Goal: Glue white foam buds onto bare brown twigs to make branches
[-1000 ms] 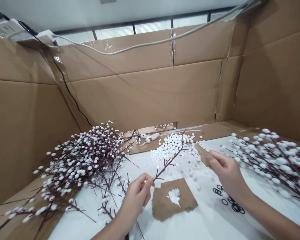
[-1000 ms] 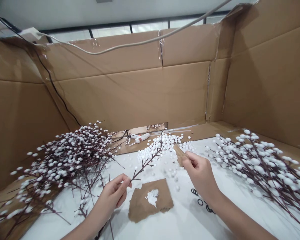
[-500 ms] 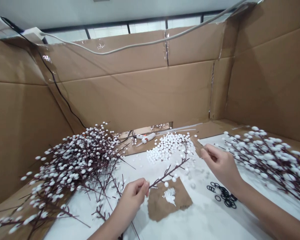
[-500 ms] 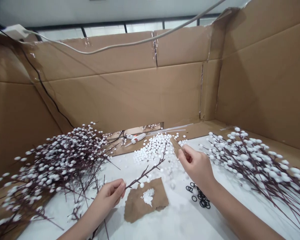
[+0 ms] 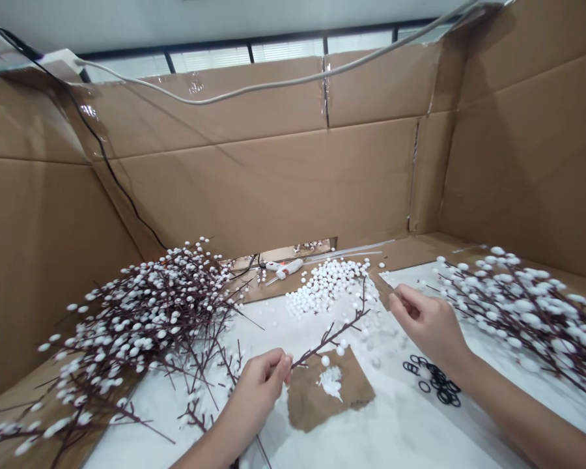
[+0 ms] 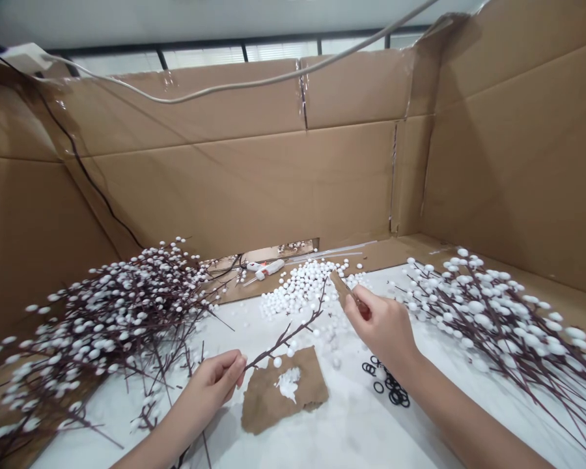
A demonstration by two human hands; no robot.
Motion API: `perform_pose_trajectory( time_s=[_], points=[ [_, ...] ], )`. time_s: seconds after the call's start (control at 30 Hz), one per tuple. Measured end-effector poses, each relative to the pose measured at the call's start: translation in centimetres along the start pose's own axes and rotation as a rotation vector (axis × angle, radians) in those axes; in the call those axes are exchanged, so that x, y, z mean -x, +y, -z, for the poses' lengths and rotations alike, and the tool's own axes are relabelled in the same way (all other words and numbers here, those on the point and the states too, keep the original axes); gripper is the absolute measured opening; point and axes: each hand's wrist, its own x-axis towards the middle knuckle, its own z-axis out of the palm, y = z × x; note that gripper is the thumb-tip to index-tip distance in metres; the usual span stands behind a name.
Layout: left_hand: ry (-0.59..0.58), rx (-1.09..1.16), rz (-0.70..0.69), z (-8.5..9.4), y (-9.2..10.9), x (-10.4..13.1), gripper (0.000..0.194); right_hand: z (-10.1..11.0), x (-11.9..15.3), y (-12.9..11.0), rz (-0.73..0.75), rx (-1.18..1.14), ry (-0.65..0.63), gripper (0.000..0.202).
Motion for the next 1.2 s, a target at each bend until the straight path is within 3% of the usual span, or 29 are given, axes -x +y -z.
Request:
perform_pose_trajectory(
  time_s=[0.4, 0.63, 0.77, 0.97, 1.13, 1.2],
  points=[
    [0.003, 0.004, 0.002, 0.0, 0.0, 0.0, 0.051, -0.1, 0.0, 0.3, 0.123, 0.084, 0.047, 0.03],
    [0.059, 0.148, 0.015, 0.5, -0.2, -0.3, 0.055, -0.4, -0.1, 0.4, 0.062, 0.15, -0.024, 0.028],
    [0.019, 0.266, 0.065, 1.1, 0.5, -0.7, 0.06, -0.3, 0.0, 0.2, 0.005, -0.028, -0.185, 0.029],
    [0.027, 0.352, 0.132, 2.5, 0.9, -0.3, 0.062, -0.5, 0.4, -0.8, -0.018, -0.451, -0.666, 0.027],
    [0.025, 0.434, 0.192, 4.1, -0.3, 1.7, 0.057, -0.8, 0.6, -1.1, -0.115, -0.553, -0.662, 0.031],
    [0.003, 0.481, 0.222, 4.8, -1.0, 2.8, 0.056, -0.8, 0.7, -1.0, -0.119, -0.611, -0.715, 0.034]
  ],
)
